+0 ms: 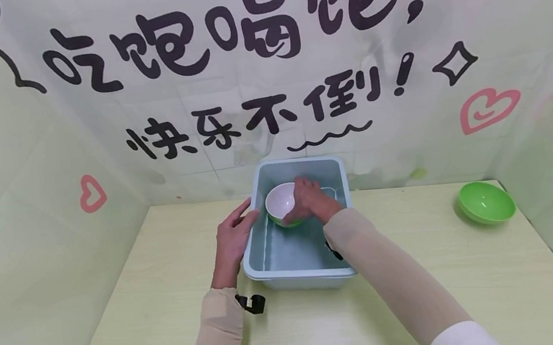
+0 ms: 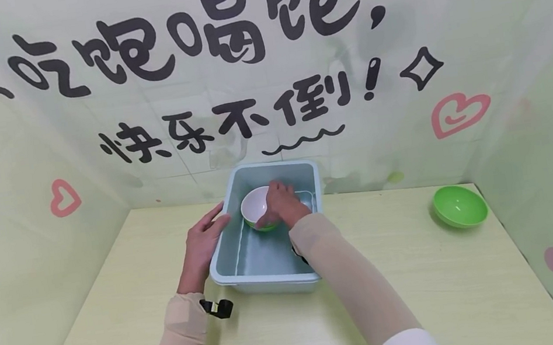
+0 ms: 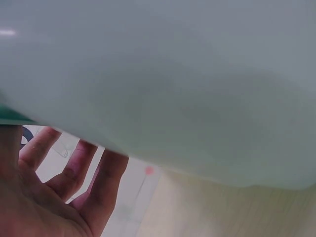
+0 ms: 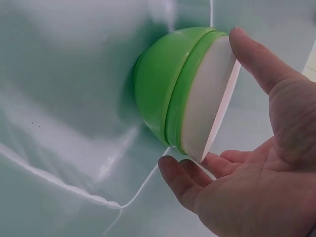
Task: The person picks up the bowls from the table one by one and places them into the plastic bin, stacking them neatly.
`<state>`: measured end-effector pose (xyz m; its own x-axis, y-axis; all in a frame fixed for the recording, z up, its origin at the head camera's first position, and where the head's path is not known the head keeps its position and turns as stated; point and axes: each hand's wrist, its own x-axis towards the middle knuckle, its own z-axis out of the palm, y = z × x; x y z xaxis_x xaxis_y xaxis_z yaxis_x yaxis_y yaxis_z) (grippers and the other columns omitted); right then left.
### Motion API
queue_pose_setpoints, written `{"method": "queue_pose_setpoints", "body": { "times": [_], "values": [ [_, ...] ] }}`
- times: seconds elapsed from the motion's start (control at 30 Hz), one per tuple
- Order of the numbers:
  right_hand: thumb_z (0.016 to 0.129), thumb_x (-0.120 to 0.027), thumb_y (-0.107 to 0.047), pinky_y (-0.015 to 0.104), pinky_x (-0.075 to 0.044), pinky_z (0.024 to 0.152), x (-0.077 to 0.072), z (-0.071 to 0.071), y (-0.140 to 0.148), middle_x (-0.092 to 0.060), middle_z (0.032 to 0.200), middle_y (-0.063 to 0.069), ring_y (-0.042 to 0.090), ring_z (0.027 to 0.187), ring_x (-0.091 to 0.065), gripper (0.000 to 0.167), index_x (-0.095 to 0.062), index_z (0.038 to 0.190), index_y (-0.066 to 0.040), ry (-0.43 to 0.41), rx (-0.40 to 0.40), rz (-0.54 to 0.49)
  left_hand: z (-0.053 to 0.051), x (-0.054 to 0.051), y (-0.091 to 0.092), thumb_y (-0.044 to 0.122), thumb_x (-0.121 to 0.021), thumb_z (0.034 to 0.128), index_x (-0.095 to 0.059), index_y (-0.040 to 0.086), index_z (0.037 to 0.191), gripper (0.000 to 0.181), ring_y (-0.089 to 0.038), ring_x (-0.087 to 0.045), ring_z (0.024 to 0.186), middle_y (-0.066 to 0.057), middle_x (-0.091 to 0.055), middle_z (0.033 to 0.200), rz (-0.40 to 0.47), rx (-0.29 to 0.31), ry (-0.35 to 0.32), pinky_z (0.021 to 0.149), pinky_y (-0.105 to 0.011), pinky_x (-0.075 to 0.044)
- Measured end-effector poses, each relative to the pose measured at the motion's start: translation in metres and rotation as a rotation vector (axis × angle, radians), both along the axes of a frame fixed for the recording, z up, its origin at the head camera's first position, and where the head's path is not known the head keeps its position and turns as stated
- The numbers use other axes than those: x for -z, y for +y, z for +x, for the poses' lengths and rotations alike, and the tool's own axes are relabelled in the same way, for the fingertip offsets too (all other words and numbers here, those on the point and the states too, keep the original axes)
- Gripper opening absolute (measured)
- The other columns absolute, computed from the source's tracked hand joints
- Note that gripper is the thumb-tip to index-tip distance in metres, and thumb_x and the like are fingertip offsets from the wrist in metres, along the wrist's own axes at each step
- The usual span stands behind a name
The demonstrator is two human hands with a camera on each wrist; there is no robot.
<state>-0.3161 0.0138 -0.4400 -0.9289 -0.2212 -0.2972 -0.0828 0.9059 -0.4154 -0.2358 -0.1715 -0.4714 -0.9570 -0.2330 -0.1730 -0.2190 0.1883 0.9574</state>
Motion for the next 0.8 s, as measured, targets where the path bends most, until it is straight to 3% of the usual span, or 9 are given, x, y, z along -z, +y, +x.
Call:
{"method": "queue_pose_setpoints", "body": {
  "times": [0.3,0.57,0.8],
  "values": [
    [0.079,-0.085,-0.048,0.049,-0.040,0.118,-0.005,-0.003,0.005,-0.044,0.147,0.019,0.039,0.134,-0.040,0.103,-0.028,0.152,-0.004,0.034,0.011,-0.033,-0.001,0.001,0.000,0.044,-0.068,0.0953,-0.061,0.035,0.142,0.048,-0.040,-0.070,0.114,-0.016,-0.069,0.132,0.011,0.000,0.014,0.095,-0.052,-0.058],
    [0.083,-0.081,-0.050,0.050,-0.039,0.118,-0.010,-0.001,0.010,-0.045,0.148,0.021,0.040,0.134,-0.043,0.101,-0.028,0.154,-0.002,0.046,0.011,-0.139,-0.003,0.003,0.000,0.044,-0.069,0.0953,-0.062,0.035,0.141,0.047,-0.039,-0.069,0.114,-0.016,-0.069,0.131,0.006,-0.005,0.011,0.092,-0.047,-0.060],
    [0.083,-0.079,-0.052,0.049,-0.041,0.118,-0.018,0.000,0.008,-0.043,0.151,0.020,0.036,0.134,-0.044,0.100,-0.030,0.155,-0.003,0.058,0.060,-0.144,-0.003,0.002,0.000,0.043,-0.069,0.0950,-0.062,0.036,0.140,0.046,-0.039,-0.070,0.114,-0.015,-0.070,0.131,0.003,-0.003,0.014,0.093,-0.048,-0.060]
  ]
}}
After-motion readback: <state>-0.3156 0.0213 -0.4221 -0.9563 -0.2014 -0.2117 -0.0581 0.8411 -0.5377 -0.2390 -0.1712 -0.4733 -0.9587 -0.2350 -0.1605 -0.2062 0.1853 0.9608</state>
